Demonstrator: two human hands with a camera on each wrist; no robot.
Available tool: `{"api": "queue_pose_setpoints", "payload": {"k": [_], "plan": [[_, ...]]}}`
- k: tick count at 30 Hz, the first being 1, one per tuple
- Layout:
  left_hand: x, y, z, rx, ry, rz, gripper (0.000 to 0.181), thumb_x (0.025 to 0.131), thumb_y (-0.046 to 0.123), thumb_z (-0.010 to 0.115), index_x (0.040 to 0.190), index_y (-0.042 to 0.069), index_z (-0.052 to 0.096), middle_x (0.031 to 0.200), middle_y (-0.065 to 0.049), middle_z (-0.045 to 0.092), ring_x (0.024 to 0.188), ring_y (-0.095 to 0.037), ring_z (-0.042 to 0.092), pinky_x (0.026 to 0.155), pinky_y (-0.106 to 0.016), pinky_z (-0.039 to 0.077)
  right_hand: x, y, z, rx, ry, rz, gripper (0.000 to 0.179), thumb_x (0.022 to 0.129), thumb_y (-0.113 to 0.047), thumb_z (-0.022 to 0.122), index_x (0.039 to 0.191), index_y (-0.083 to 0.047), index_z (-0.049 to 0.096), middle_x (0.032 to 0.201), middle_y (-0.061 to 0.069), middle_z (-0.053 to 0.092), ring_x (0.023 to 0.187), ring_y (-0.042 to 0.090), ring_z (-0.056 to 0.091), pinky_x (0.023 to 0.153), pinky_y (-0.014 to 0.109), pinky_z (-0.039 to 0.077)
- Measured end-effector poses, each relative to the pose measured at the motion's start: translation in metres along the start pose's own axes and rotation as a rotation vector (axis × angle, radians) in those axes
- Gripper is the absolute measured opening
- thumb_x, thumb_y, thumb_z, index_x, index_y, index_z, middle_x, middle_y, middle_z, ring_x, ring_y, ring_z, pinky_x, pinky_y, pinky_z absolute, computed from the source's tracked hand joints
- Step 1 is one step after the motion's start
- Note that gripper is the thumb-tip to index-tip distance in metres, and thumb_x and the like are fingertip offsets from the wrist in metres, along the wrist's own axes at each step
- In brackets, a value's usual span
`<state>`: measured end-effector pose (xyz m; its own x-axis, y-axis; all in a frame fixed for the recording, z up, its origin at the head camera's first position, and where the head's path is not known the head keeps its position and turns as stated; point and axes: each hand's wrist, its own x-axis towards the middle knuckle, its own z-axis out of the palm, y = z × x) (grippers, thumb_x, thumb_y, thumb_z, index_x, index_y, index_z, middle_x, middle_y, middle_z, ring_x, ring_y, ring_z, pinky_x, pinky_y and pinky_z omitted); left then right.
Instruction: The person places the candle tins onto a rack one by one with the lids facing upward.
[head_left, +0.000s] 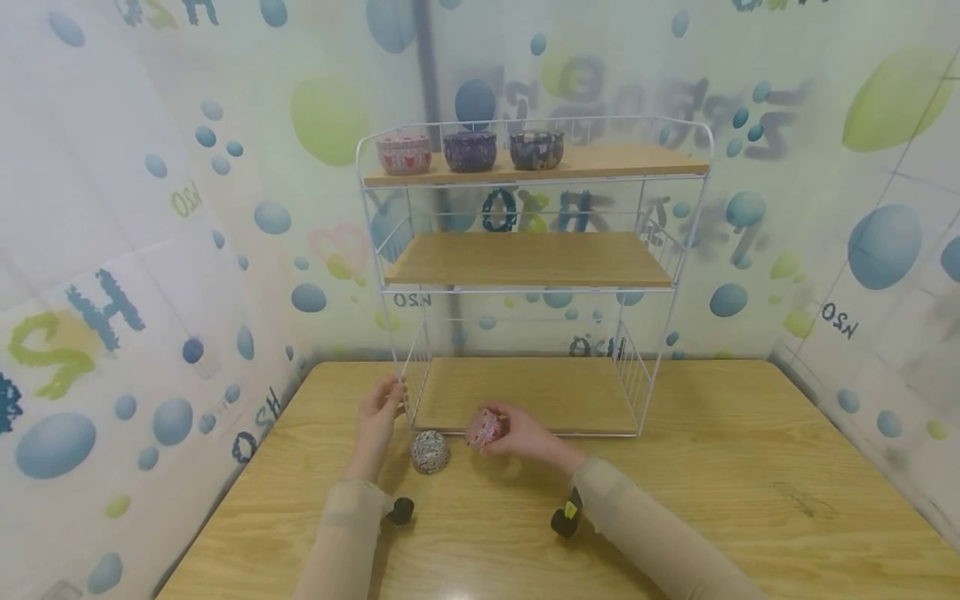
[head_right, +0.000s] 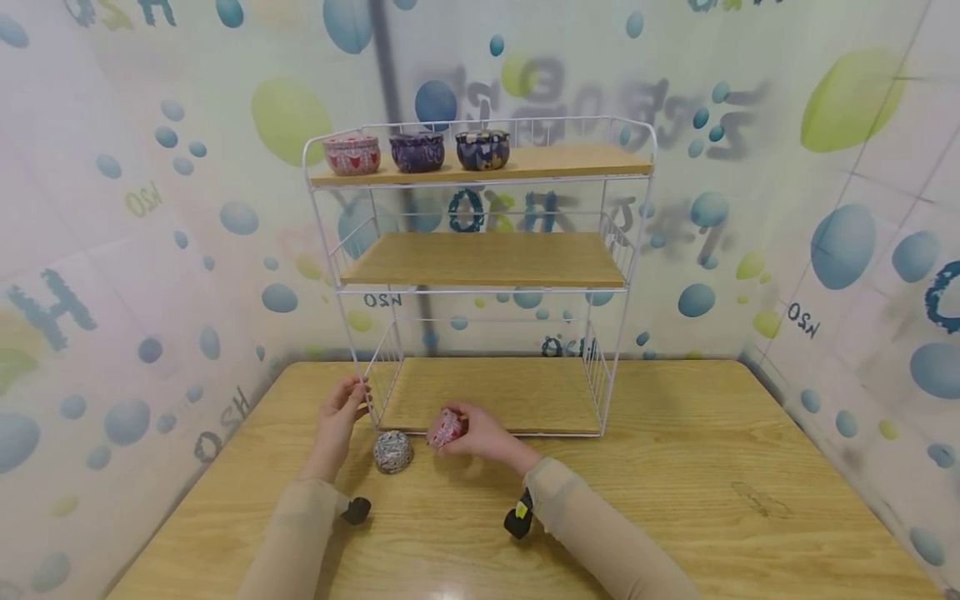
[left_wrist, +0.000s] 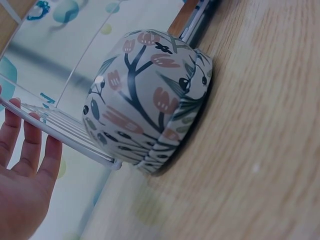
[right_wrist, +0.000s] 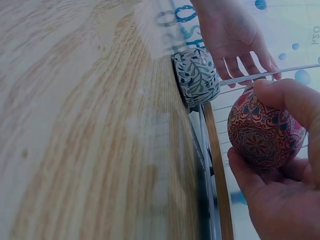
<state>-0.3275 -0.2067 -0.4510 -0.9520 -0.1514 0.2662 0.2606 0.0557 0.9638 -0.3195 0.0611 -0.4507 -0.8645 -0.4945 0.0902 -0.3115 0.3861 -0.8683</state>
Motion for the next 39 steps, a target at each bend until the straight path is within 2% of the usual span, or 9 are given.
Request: {"api": "queue_pose_setpoints", "payload": {"k": [5, 8, 12, 15, 20, 28, 32, 39], "plan": [[0.0014, 0.0006, -0.0010, -0.016, -0.011, -0.026, 0.031, 0.103, 0.014, 0.048, 0.126, -0.006, 0.051, 0.109, -0.004, 0.057, 0.109, -0.031, 0.051, 0.096, -0.038, 0.049, 0.0008, 0.0004, -0.0005, 0.015, -0.002, 0.012, 0.080, 0.073, -0.014, 0.083, 0.139, 0.006, 0.042, 0.124, 0.020, 0.056, 0.114, 0.035, 0.055, 0.096, 0.044, 0.049], [0.0012, -0.0007, -0.0014, -0.006, -0.010, -0.026, 0.032, 0.103, 0.016, 0.047, 0.127, -0.005, 0.051, 0.111, -0.008, 0.056, 0.109, -0.031, 0.051, 0.097, -0.041, 0.048, 0.0013, 0.0010, -0.0004, 0.025, -0.008, 0.004, 0.080, 0.074, -0.012, 0.082, 0.140, 0.007, 0.041, 0.124, 0.019, 0.056, 0.113, 0.034, 0.056, 0.096, 0.043, 0.050], [-0.0006, -0.0033, -0.0022, 0.019, -0.016, -0.020, 0.035, 0.104, 0.022, 0.048, 0.128, -0.003, 0.050, 0.121, -0.021, 0.052, 0.107, -0.025, 0.052, 0.098, -0.040, 0.047, 0.0009, 0.0010, -0.0004, 0.047, -0.013, -0.003, 0.080, 0.074, -0.009, 0.082, 0.140, 0.009, 0.039, 0.125, 0.020, 0.055, 0.115, 0.035, 0.055, 0.096, 0.042, 0.050], [-0.0022, -0.0040, -0.0025, 0.032, -0.018, -0.014, 0.035, 0.104, 0.024, 0.047, 0.128, -0.002, 0.051, 0.124, -0.026, 0.049, 0.106, -0.023, 0.052, 0.098, -0.040, 0.048, 0.0000, 0.0005, -0.0009, 0.074, -0.015, -0.002, 0.078, 0.074, -0.008, 0.082, 0.139, 0.008, 0.040, 0.127, 0.019, 0.054, 0.117, 0.035, 0.054, 0.096, 0.043, 0.049], [-0.0033, -0.0029, -0.0018, 0.036, -0.013, -0.010, 0.036, 0.104, 0.024, 0.047, 0.129, -0.002, 0.050, 0.125, -0.027, 0.048, 0.106, -0.023, 0.052, 0.097, -0.037, 0.049, 0.0000, 0.0012, -0.0011, 0.082, -0.017, -0.021, 0.075, 0.074, -0.007, 0.083, 0.137, 0.005, 0.044, 0.126, 0.017, 0.055, 0.117, 0.033, 0.054, 0.096, 0.044, 0.049], [-0.0027, -0.0018, -0.0008, 0.015, -0.003, -0.008, 0.035, 0.104, 0.020, 0.047, 0.128, -0.004, 0.049, 0.124, -0.026, 0.049, 0.105, -0.022, 0.052, 0.096, -0.037, 0.049, 0.0001, 0.0027, -0.0016, 0.086, -0.028, -0.027, 0.074, 0.074, -0.013, 0.084, 0.136, 0.002, 0.046, 0.125, 0.013, 0.057, 0.114, 0.029, 0.055, 0.095, 0.039, 0.050], [-0.0010, -0.0039, -0.0004, 0.015, 0.012, 0.005, 0.034, 0.103, 0.019, 0.048, 0.126, -0.005, 0.050, 0.120, -0.025, 0.052, 0.105, -0.025, 0.054, 0.094, -0.037, 0.050, 0.0003, 0.0026, -0.0020, 0.091, -0.024, -0.026, 0.073, 0.073, -0.013, 0.084, 0.134, 0.001, 0.047, 0.124, 0.013, 0.057, 0.114, 0.028, 0.054, 0.096, 0.042, 0.048], [-0.0004, -0.0035, -0.0004, 0.028, 0.004, 0.007, 0.035, 0.103, 0.021, 0.048, 0.127, -0.004, 0.051, 0.123, -0.027, 0.050, 0.105, -0.024, 0.053, 0.093, -0.033, 0.050, 0.0017, 0.0023, -0.0023, 0.079, -0.009, -0.018, 0.075, 0.071, -0.010, 0.084, 0.135, 0.003, 0.047, 0.125, 0.015, 0.056, 0.116, 0.030, 0.052, 0.101, 0.048, 0.044]]}}
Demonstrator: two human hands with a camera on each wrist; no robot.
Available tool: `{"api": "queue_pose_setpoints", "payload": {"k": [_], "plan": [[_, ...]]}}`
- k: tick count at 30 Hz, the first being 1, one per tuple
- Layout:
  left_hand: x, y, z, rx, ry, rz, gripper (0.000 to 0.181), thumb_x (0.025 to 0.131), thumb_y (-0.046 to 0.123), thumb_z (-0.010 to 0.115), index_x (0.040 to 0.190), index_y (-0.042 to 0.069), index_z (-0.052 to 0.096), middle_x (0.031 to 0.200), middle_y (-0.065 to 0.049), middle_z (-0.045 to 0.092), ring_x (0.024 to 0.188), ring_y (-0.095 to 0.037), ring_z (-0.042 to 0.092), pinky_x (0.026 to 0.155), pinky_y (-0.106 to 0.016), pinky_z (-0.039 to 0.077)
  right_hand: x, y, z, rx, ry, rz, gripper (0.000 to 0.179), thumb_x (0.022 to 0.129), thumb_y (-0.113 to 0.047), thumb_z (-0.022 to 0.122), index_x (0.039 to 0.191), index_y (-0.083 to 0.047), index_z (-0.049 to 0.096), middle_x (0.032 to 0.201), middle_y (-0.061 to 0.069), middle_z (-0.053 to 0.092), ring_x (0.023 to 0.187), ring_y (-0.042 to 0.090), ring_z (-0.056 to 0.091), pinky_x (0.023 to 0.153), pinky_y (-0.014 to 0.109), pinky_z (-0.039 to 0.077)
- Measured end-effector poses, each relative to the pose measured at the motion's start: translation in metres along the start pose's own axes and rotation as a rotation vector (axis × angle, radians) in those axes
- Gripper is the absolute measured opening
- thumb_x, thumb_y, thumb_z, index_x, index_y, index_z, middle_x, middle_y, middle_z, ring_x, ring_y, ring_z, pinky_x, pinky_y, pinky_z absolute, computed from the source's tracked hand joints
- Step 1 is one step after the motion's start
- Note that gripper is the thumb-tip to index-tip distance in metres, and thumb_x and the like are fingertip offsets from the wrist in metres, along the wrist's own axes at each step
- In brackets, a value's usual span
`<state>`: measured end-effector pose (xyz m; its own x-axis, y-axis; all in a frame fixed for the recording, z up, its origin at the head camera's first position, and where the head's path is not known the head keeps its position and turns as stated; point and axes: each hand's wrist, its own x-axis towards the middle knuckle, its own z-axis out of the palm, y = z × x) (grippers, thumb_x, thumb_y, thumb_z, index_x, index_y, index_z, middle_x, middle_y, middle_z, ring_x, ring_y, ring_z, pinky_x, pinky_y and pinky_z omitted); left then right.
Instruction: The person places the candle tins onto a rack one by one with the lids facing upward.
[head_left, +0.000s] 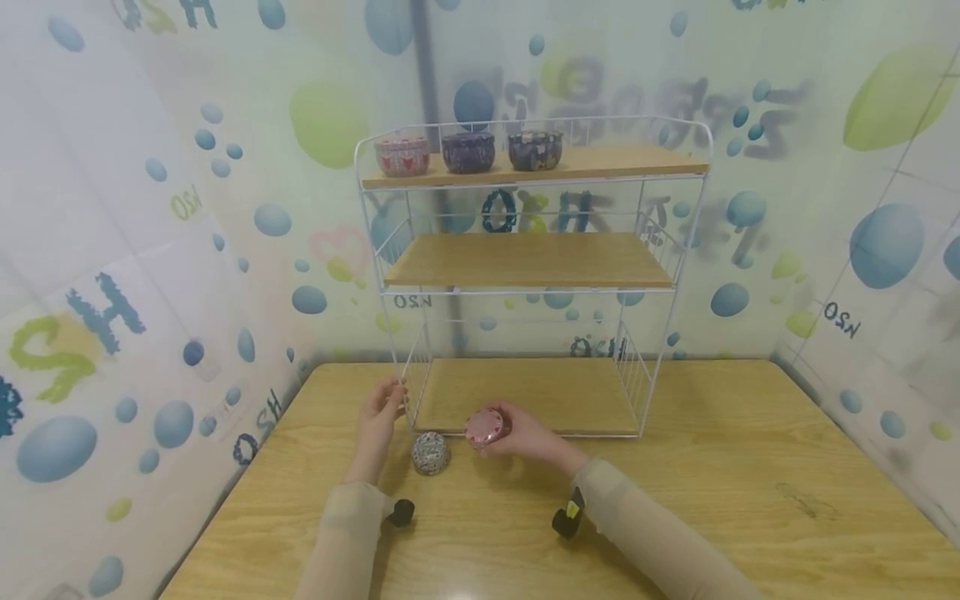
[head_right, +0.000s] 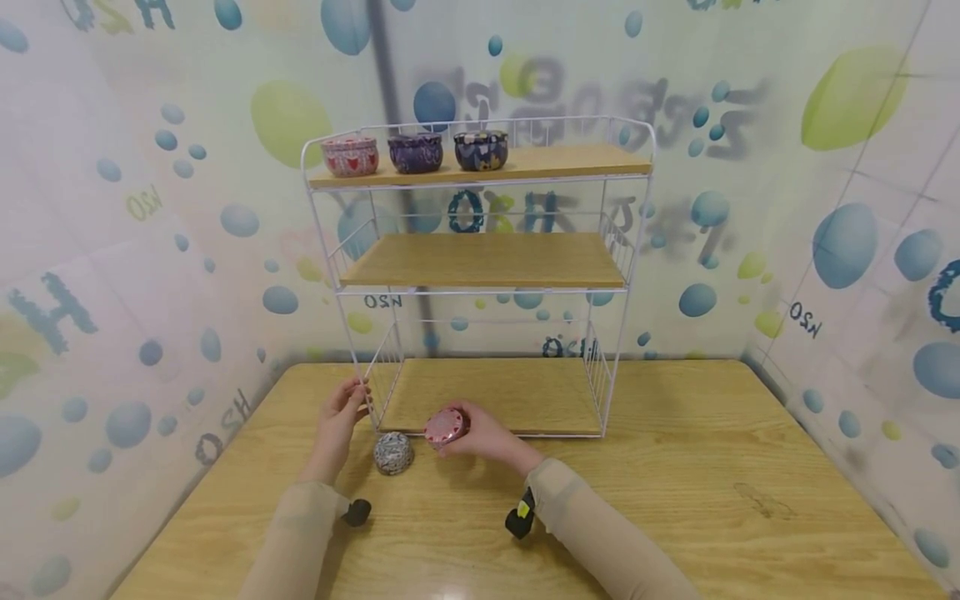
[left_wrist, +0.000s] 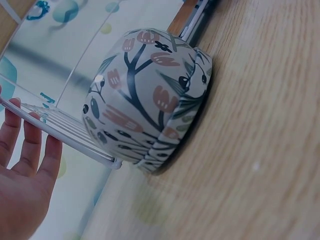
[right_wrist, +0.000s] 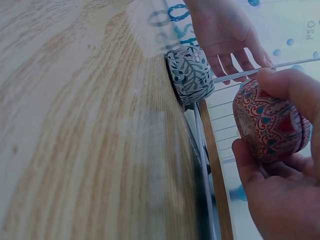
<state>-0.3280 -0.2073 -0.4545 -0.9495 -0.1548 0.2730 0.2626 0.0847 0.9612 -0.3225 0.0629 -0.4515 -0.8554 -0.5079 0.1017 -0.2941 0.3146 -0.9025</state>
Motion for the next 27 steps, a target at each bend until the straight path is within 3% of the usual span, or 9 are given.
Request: {"api": "queue_pose_setpoints", "payload": {"k": [17, 22, 27], "plan": [[0.0014, 0.0005, 0.0010, -0.009, 0.013, 0.017, 0.034, 0.103, 0.022, 0.049, 0.125, -0.003, 0.052, 0.116, -0.018, 0.055, 0.103, -0.022, 0.054, 0.091, -0.031, 0.051, -0.0022, -0.0031, -0.0026, 0.013, 0.003, -0.015, 0.073, 0.073, -0.010, 0.084, 0.135, 0.000, 0.047, 0.128, 0.013, 0.055, 0.121, 0.031, 0.050, 0.105, 0.050, 0.040], [0.0012, 0.0020, 0.0004, -0.025, 0.014, -0.006, 0.031, 0.103, 0.020, 0.049, 0.125, -0.003, 0.053, 0.114, -0.016, 0.055, 0.101, -0.018, 0.055, 0.091, -0.032, 0.051, -0.0025, -0.0023, -0.0034, 0.009, 0.007, -0.027, 0.071, 0.072, -0.010, 0.085, 0.133, -0.002, 0.048, 0.126, 0.011, 0.056, 0.120, 0.030, 0.050, 0.105, 0.050, 0.039], [-0.0020, 0.0100, -0.0005, -0.053, -0.006, -0.036, 0.030, 0.103, 0.016, 0.049, 0.124, -0.005, 0.053, 0.115, -0.018, 0.055, 0.103, -0.023, 0.054, 0.094, -0.037, 0.049, -0.0040, -0.0027, -0.0033, 0.018, 0.006, -0.027, 0.071, 0.072, -0.010, 0.085, 0.133, -0.003, 0.049, 0.125, 0.010, 0.056, 0.119, 0.029, 0.051, 0.104, 0.049, 0.040]]}}
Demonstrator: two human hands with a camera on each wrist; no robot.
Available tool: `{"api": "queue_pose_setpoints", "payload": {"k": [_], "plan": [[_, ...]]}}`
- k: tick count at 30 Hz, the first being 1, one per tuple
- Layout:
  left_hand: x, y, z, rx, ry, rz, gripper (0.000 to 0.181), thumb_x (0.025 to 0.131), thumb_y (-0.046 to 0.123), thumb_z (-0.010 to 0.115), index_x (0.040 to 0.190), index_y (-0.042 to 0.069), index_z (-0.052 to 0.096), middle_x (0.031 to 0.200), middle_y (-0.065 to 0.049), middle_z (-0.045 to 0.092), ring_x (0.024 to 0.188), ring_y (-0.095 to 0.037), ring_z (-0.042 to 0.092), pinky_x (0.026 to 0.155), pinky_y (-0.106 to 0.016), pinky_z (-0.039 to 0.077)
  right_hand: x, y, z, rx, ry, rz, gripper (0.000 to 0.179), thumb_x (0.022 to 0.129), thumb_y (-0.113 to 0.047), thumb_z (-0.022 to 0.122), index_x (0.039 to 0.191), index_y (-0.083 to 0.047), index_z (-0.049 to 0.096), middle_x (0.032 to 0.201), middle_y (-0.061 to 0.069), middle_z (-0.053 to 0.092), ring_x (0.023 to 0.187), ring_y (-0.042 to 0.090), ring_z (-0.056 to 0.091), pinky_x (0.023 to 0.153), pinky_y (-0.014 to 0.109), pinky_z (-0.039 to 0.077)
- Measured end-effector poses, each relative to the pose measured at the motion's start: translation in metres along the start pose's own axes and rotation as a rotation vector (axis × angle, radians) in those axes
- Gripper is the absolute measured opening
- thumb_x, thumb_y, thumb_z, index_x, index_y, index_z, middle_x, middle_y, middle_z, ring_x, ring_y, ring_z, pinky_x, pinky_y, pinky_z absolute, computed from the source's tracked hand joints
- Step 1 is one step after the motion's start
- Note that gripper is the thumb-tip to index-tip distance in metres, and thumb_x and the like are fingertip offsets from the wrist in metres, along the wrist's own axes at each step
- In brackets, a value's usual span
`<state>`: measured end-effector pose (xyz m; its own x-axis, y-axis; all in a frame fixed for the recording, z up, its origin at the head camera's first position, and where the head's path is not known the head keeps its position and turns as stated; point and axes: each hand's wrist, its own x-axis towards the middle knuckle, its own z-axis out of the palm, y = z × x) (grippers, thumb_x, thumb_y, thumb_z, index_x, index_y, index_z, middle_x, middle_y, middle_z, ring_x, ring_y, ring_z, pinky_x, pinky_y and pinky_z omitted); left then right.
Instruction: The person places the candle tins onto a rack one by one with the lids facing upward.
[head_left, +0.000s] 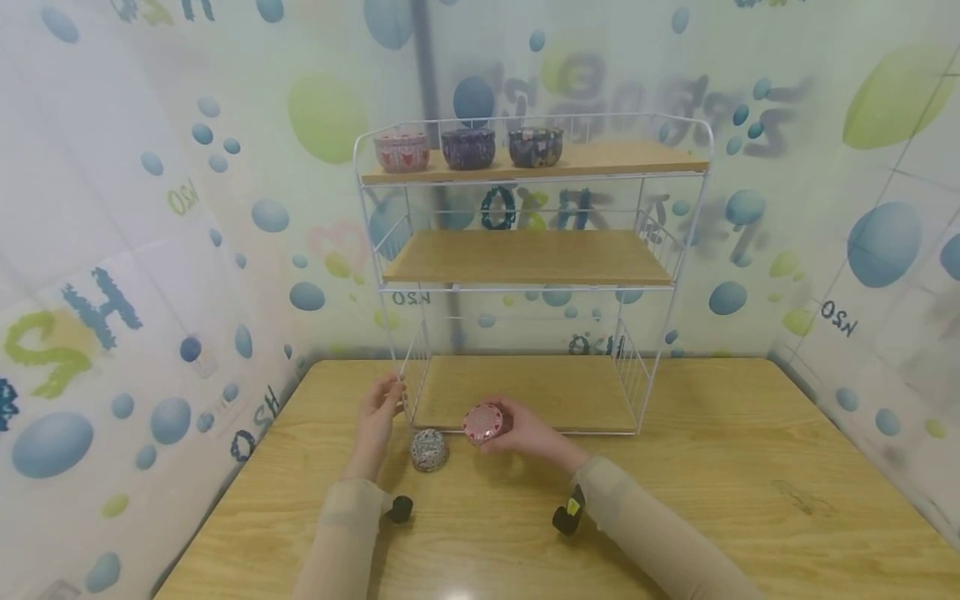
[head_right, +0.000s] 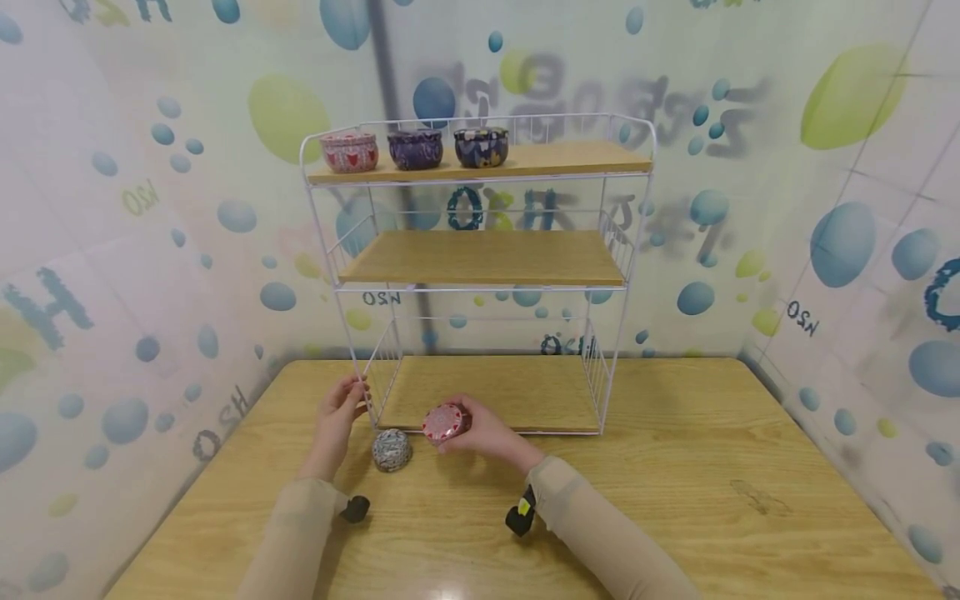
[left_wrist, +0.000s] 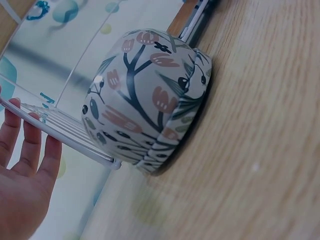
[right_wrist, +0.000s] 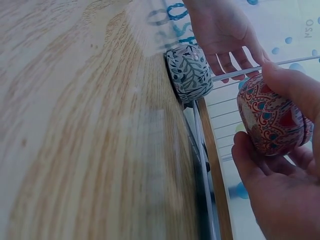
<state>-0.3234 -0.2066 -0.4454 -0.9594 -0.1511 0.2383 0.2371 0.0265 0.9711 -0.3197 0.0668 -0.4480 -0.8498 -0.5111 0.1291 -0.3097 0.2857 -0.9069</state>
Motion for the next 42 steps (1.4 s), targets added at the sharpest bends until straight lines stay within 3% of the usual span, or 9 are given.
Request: {"api": "queue_pose_setpoints", "payload": {"k": [6, 11, 18, 23, 30, 42], "plan": [[-0.009, 0.019, 0.003, 0.023, -0.012, 0.004, 0.030, 0.102, 0.012, 0.048, 0.124, -0.008, 0.051, 0.115, -0.021, 0.055, 0.101, -0.022, 0.055, 0.096, -0.041, 0.049, 0.001, 0.000, 0.001, -0.019, 0.011, 0.008, 0.072, 0.072, -0.010, 0.085, 0.134, -0.004, 0.049, 0.127, 0.011, 0.055, 0.121, 0.031, 0.050, 0.105, 0.051, 0.038], [-0.011, 0.022, 0.004, 0.012, -0.009, 0.006, 0.030, 0.102, 0.011, 0.049, 0.124, -0.009, 0.052, 0.113, -0.019, 0.055, 0.102, -0.024, 0.055, 0.097, -0.044, 0.048, 0.000, -0.002, 0.002, -0.026, 0.014, 0.016, 0.073, 0.073, -0.011, 0.084, 0.136, -0.003, 0.048, 0.129, 0.013, 0.055, 0.122, 0.032, 0.049, 0.107, 0.052, 0.036], [-0.010, 0.020, 0.004, -0.014, -0.011, -0.004, 0.029, 0.103, 0.011, 0.047, 0.124, -0.009, 0.049, 0.121, -0.030, 0.050, 0.102, -0.024, 0.054, 0.098, -0.044, 0.048, 0.000, -0.003, 0.001, -0.044, 0.003, 0.002, 0.073, 0.073, -0.012, 0.084, 0.137, -0.003, 0.050, 0.129, 0.012, 0.056, 0.122, 0.031, 0.049, 0.107, 0.052, 0.035], [-0.010, 0.021, 0.005, -0.014, -0.012, -0.001, 0.029, 0.103, 0.010, 0.047, 0.124, -0.010, 0.049, 0.119, -0.030, 0.051, 0.102, -0.023, 0.055, 0.098, -0.046, 0.047, 0.001, -0.001, 0.000, -0.016, -0.011, -0.003, 0.072, 0.072, -0.012, 0.084, 0.136, -0.004, 0.050, 0.127, 0.011, 0.057, 0.120, 0.030, 0.051, 0.105, 0.050, 0.040], [0.003, -0.008, 0.000, 0.019, 0.011, 0.026, 0.033, 0.103, 0.018, 0.049, 0.126, -0.006, 0.051, 0.115, -0.019, 0.055, 0.097, -0.013, 0.056, 0.092, -0.032, 0.051, 0.002, 0.002, -0.001, 0.001, -0.023, -0.007, 0.072, 0.075, -0.011, 0.083, 0.137, -0.001, 0.048, 0.127, 0.012, 0.057, 0.118, 0.028, 0.053, 0.100, 0.044, 0.045], [0.003, -0.009, 0.001, 0.022, 0.017, 0.045, 0.029, 0.102, 0.017, 0.050, 0.123, -0.003, 0.053, 0.113, -0.018, 0.055, 0.100, -0.022, 0.055, 0.088, -0.027, 0.052, 0.000, -0.002, -0.003, 0.024, -0.038, -0.004, 0.071, 0.075, -0.010, 0.083, 0.137, -0.002, 0.049, 0.125, 0.012, 0.058, 0.114, 0.028, 0.056, 0.094, 0.039, 0.050]]}}
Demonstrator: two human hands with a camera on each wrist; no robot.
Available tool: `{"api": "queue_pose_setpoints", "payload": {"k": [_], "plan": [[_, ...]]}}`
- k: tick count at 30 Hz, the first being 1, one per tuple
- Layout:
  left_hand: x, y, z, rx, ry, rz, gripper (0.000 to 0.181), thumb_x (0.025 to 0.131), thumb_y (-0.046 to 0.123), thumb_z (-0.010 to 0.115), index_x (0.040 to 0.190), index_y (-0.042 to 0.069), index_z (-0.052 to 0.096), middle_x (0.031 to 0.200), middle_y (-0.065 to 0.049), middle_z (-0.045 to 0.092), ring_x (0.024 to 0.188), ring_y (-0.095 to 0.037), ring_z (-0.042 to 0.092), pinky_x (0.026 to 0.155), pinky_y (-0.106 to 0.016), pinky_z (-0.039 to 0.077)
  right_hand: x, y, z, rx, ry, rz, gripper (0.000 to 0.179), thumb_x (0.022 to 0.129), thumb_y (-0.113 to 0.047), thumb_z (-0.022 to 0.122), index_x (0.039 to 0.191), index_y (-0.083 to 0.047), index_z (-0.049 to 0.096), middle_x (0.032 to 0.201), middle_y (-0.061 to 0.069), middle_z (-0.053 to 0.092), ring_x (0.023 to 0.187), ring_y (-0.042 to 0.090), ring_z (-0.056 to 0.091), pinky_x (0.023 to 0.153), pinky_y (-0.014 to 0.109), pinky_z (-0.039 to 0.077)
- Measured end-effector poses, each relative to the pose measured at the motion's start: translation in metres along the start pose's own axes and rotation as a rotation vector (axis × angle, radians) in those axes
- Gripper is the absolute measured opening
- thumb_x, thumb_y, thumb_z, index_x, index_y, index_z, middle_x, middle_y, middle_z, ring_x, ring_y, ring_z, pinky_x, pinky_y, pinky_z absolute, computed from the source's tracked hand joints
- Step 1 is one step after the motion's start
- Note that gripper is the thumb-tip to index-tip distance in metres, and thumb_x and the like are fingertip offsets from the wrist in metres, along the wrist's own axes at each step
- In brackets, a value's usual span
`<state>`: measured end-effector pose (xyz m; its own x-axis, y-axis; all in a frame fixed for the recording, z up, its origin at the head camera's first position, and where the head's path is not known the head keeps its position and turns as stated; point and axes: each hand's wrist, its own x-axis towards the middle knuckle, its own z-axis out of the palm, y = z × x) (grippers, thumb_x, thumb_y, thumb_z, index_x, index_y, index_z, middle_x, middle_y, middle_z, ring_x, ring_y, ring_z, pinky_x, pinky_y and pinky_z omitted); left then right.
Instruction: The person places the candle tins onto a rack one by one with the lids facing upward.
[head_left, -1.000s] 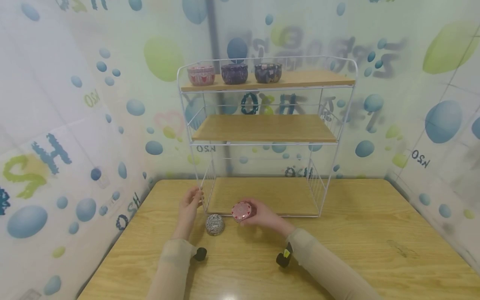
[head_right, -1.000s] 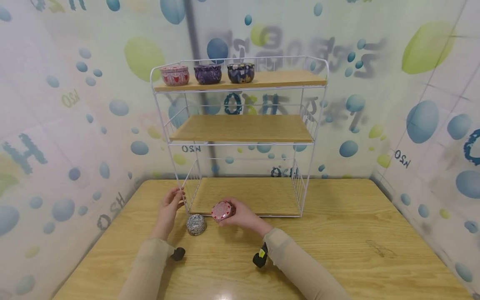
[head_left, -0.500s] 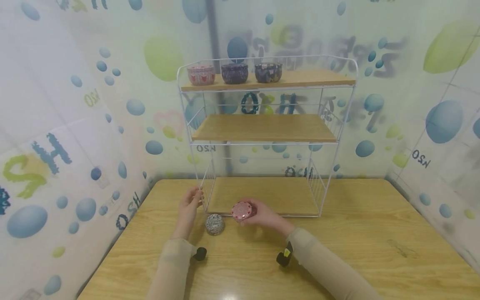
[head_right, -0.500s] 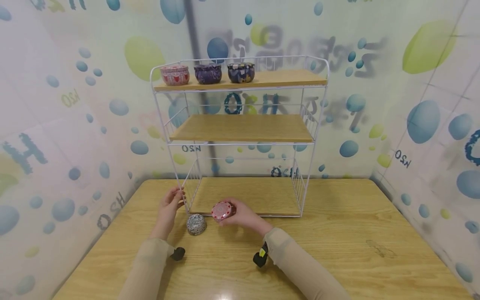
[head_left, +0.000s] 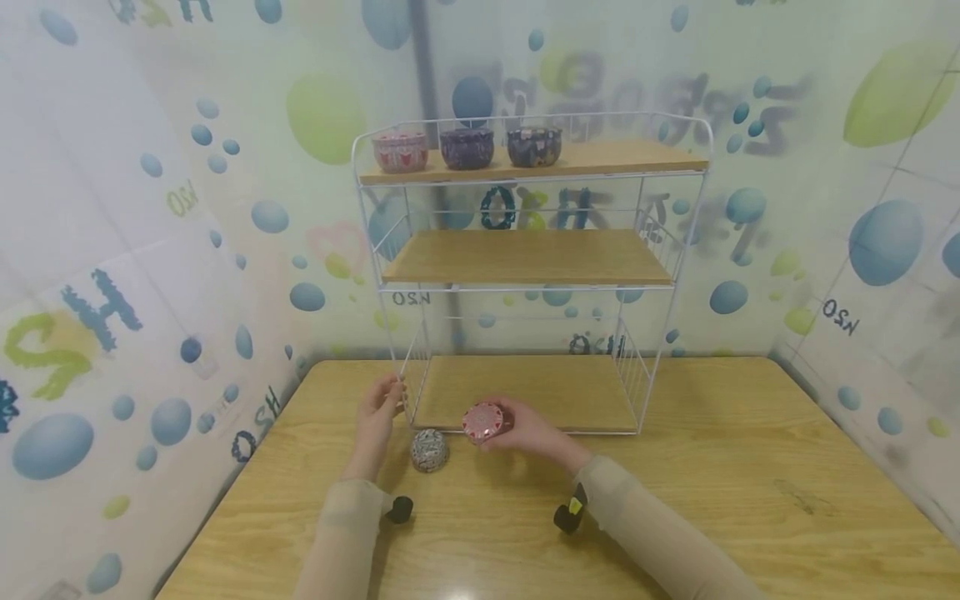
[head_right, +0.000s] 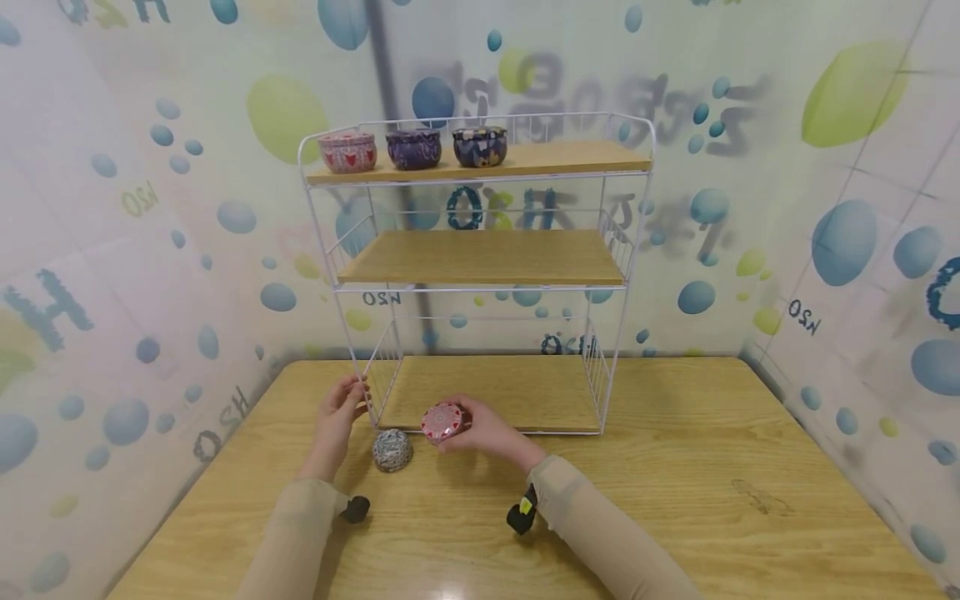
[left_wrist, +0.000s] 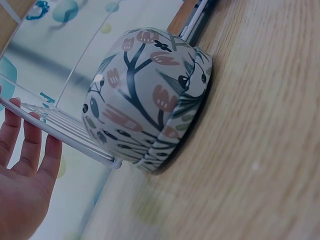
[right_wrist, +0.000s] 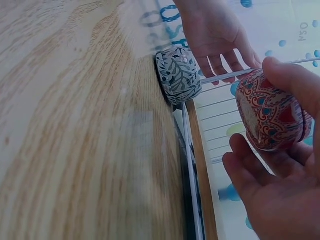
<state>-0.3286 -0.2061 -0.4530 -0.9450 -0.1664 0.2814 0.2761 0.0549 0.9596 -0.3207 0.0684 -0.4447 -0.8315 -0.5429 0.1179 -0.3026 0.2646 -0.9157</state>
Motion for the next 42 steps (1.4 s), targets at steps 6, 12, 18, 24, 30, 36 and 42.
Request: {"api": "queue_pose_setpoints", "payload": {"k": [6, 12, 18, 24, 30, 36, 42], "plan": [[-0.001, 0.001, 0.000, 0.014, -0.007, -0.007, 0.031, 0.103, 0.019, 0.049, 0.125, -0.002, 0.053, 0.115, -0.019, 0.054, 0.099, -0.018, 0.055, 0.088, -0.028, 0.052, -0.003, -0.004, -0.002, -0.002, 0.005, 0.007, 0.071, 0.075, -0.010, 0.083, 0.137, -0.004, 0.049, 0.127, 0.011, 0.057, 0.116, 0.028, 0.054, 0.095, 0.040, 0.049], [0.000, 0.001, 0.000, 0.003, -0.009, -0.010, 0.031, 0.103, 0.018, 0.049, 0.124, -0.003, 0.053, 0.115, -0.019, 0.054, 0.097, -0.015, 0.055, 0.091, -0.032, 0.051, -0.004, -0.006, -0.003, -0.006, 0.006, -0.006, 0.068, 0.076, -0.006, 0.081, 0.136, -0.002, 0.049, 0.127, 0.013, 0.057, 0.115, 0.030, 0.055, 0.095, 0.040, 0.050], [0.000, 0.002, -0.001, 0.001, -0.020, -0.015, 0.033, 0.103, 0.022, 0.049, 0.125, -0.003, 0.052, 0.112, -0.010, 0.056, 0.101, -0.018, 0.053, 0.095, -0.035, 0.049, -0.007, -0.010, -0.008, -0.050, 0.021, 0.000, 0.070, 0.076, -0.010, 0.083, 0.137, -0.006, 0.049, 0.127, 0.012, 0.058, 0.113, 0.027, 0.056, 0.094, 0.040, 0.050], [-0.004, 0.013, -0.001, 0.005, -0.022, -0.040, 0.029, 0.103, 0.016, 0.048, 0.125, -0.003, 0.052, 0.114, -0.011, 0.056, 0.104, -0.022, 0.053, 0.095, -0.034, 0.049, -0.009, -0.013, -0.013, -0.069, 0.012, -0.029, 0.069, 0.075, -0.011, 0.083, 0.136, -0.007, 0.051, 0.126, 0.011, 0.058, 0.112, 0.026, 0.057, 0.094, 0.039, 0.050], [-0.014, 0.031, 0.002, 0.018, -0.033, -0.034, 0.027, 0.103, 0.011, 0.047, 0.123, -0.006, 0.052, 0.115, -0.017, 0.056, 0.107, -0.032, 0.053, 0.095, -0.038, 0.050, -0.011, -0.012, -0.016, -0.032, -0.014, -0.061, 0.068, 0.075, -0.007, 0.082, 0.134, 0.000, 0.050, 0.125, 0.016, 0.058, 0.111, 0.028, 0.058, 0.093, 0.036, 0.051], [-0.014, 0.032, 0.002, 0.002, -0.035, -0.029, 0.031, 0.103, 0.010, 0.048, 0.127, -0.010, 0.050, 0.105, -0.002, 0.057, 0.110, -0.038, 0.051, 0.097, -0.041, 0.049, -0.013, -0.012, -0.019, -0.020, -0.018, -0.062, 0.068, 0.075, -0.008, 0.082, 0.135, -0.001, 0.049, 0.125, 0.015, 0.058, 0.107, 0.027, 0.060, 0.091, 0.036, 0.052], [-0.013, 0.030, 0.001, -0.004, -0.036, -0.023, 0.030, 0.102, 0.009, 0.048, 0.125, -0.009, 0.050, 0.102, 0.001, 0.057, 0.108, -0.037, 0.052, 0.096, -0.042, 0.049, -0.015, -0.013, -0.021, -0.019, -0.023, -0.077, 0.068, 0.076, -0.009, 0.082, 0.135, -0.001, 0.049, 0.125, 0.015, 0.058, 0.109, 0.028, 0.059, 0.093, 0.036, 0.051]]}}
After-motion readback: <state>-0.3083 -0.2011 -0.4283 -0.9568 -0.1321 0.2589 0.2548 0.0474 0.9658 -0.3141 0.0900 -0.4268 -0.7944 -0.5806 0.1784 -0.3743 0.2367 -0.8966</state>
